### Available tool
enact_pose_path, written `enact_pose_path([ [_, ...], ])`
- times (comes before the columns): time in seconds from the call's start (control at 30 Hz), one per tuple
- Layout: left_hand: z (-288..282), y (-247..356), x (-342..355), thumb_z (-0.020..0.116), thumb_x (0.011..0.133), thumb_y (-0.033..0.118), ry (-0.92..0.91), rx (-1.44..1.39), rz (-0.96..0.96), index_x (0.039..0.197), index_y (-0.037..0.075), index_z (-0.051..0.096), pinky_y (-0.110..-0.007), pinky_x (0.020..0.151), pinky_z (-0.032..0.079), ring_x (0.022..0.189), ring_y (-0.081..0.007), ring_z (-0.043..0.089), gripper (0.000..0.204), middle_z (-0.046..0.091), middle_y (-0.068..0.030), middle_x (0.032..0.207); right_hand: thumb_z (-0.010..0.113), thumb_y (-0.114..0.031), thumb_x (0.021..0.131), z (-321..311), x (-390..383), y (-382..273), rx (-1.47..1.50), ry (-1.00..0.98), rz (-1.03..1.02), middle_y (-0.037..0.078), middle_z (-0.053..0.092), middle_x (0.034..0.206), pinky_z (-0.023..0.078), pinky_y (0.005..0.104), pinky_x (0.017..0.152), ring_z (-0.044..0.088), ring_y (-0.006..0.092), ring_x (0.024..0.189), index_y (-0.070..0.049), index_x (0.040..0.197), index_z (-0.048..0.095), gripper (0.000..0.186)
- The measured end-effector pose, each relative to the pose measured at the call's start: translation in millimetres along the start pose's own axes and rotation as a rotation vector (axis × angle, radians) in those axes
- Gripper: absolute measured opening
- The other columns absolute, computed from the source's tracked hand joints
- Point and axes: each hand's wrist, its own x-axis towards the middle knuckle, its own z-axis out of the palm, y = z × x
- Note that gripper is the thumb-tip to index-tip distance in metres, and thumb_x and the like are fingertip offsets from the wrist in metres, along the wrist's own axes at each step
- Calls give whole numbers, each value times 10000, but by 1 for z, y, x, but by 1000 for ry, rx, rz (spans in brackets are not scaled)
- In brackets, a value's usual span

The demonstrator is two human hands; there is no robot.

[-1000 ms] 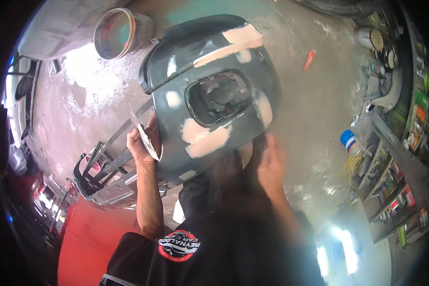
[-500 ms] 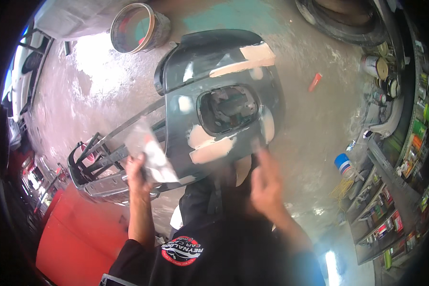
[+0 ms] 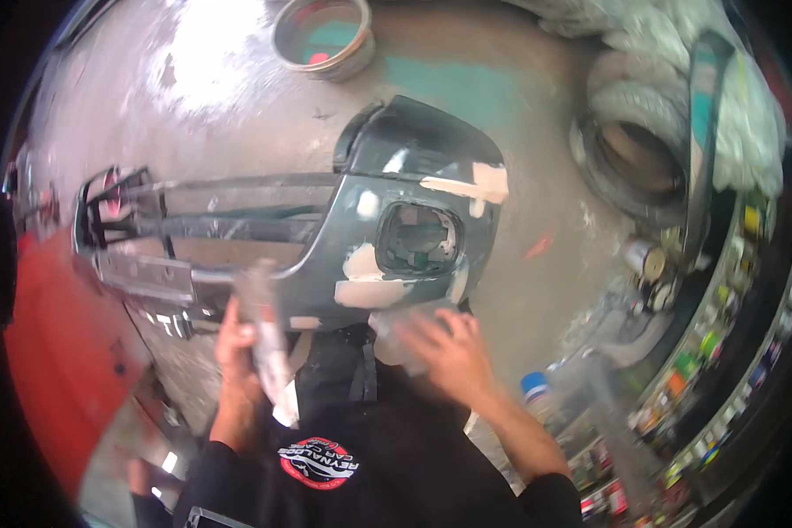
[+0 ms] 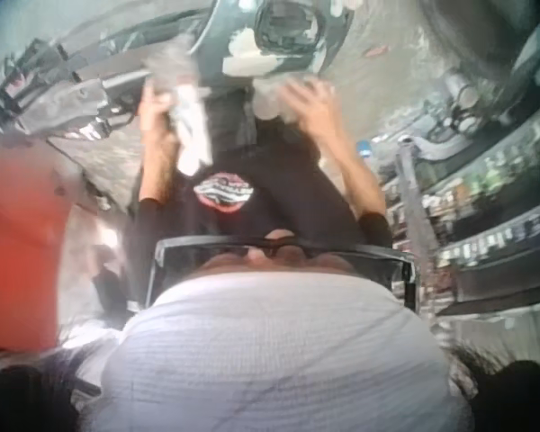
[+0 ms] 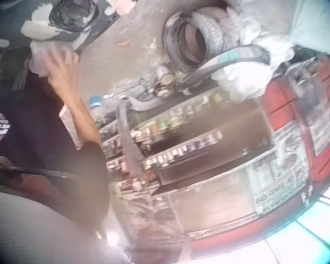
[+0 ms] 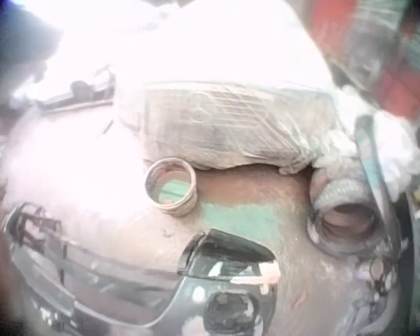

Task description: The person applies and smooths body filler onto a car bumper using metal spreaders, scraping the tools against each other between applications.

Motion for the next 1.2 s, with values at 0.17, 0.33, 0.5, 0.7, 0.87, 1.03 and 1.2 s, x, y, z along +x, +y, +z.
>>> enact_pose_path([
  [0.17, -46, -42, -18, 631, 809, 168, 103, -230, 177, 1105, 82, 530, -310, 344, 396, 410, -165, 472, 324, 539, -45, 657, 707, -114, 896, -95, 97, 44, 816, 318, 340, 139, 682, 1165, 523, 373, 905, 664, 270, 1014, 2, 1315, 552, 461],
  [0.33, -71, -155, -72, 617, 740, 145, 366, -487, 103, 1296, 48, 506, -376, 480, 588, 544, -269, 671, 575, 675, -90, 854, 716, -101, 904, -72, 163, 94, 922, -95, 95, 121, 611, 1275, 476, 345, 982, 572, 197, 1165, 38, 1386, 469, 559],
  [0.5, -64, -228, -85, 612, 736, 80, 368, -569, -64, 1345, 15, 510, -400, 841, 594, 916, -262, 693, 621, 670, -137, 1095, 716, -60, 894, -36, 191, 101, 880, -436, 47, 82, 593, 1302, 416, 322, 1049, 537, 179, 1204, 17, 1408, 464, 578],
  [0.7, -73, -287, -90, 596, 742, 57, 321, -649, -81, 1339, -27, 508, -421, 899, 575, 961, -286, 692, 609, 665, -177, 1157, 691, 8, 890, 1, 225, 71, 678, -808, 69, 72, 650, 1229, 430, 326, 1032, 573, 167, 1149, 32, 1298, 569, 426],
  [0.87, -90, -321, -85, 595, 734, 99, 288, -629, -51, 1321, -78, 519, -415, 903, 575, 945, -289, 696, 618, 663, -198, 1183, 633, 57, 908, 12, 231, 65, 585, -872, 13, 72, 635, 1278, 410, 337, 1057, 550, 167, 1187, 17, 1352, 532, 458],
  [1.03, -95, -349, -64, 596, 704, 165, 270, -818, 26, 1396, -101, 453, -415, 1032, 503, 1256, -320, 566, 755, 601, -221, 1302, 614, 75, 903, 15, 234, 62, 577, -850, 27, 79, 621, 1302, 400, 338, 1067, 537, 174, 1208, 11, 1371, 517, 482],
  [1.2, -81, -347, -47, 595, 696, 153, 145, -879, -29, 1356, -64, 490, -407, 947, 556, 1099, -299, 642, 702, 627, -207, 1224, 608, 74, 902, 18, 234, 53, 532, -811, 33, 88, 607, 1320, 397, 344, 1072, 532, 180, 1219, 17, 1376, 509, 488],
])
